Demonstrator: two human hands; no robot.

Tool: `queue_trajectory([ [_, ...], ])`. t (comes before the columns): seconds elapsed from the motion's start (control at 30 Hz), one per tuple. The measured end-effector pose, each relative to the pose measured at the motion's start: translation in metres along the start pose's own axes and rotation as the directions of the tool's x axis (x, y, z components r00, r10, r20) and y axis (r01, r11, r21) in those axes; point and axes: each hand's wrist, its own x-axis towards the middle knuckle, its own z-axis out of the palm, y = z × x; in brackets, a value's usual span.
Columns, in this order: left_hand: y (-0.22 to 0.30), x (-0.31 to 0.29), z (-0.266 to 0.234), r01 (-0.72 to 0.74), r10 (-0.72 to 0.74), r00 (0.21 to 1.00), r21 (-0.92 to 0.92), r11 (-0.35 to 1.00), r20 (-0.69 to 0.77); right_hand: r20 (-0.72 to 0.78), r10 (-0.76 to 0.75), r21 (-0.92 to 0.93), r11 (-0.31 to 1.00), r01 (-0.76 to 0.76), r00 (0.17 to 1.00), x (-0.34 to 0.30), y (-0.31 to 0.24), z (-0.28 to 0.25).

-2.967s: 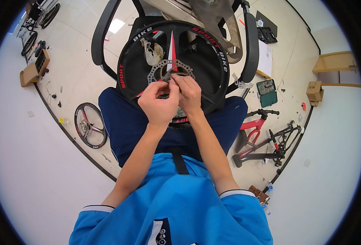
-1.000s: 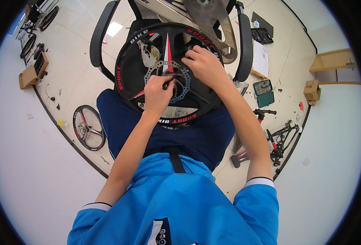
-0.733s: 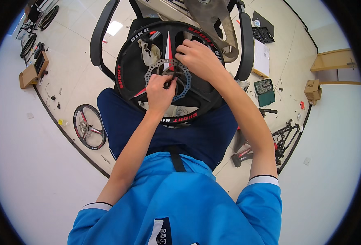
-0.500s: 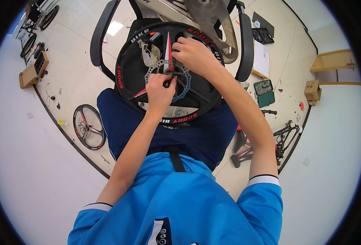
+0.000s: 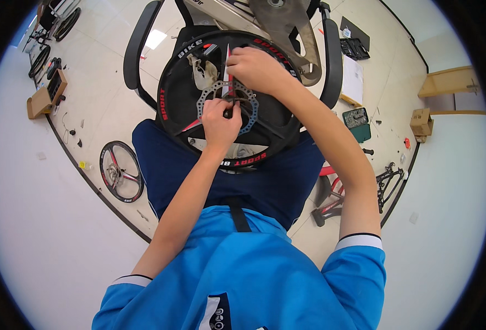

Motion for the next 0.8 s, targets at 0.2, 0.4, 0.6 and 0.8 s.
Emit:
queue_trajectory([
  [0.2, -0.011, 0.013, -0.012, -0.124, 0.118, 0.978, 0.025, 0.992, 0.174, 0.078, 0.349, 0.260, 0.897, -0.357, 0.934, -0.030, -0.007, -0.023],
  [0.4, -0.010, 0.014, -0.019, -0.099, 0.099, 0.975, -0.009, 0.995, 0.197, 0.103, 0.389, 0.315, 0.860, -0.401, 0.915, -0.032, -0.007, -0.026],
  [0.6, -0.011, 0.011, -0.018, -0.146, 0.145, 0.978, -0.004, 0.989, 0.151, 0.113, 0.367, 0.280, 0.880, -0.384, 0.923, -0.027, -0.002, -0.024],
  [0.8, -0.010, 0.013, -0.015, -0.214, 0.207, 0.962, 0.020, 0.977, 0.179, 0.113, 0.386, 0.242, 0.883, -0.402, 0.916, -0.032, -0.008, -0.030],
])
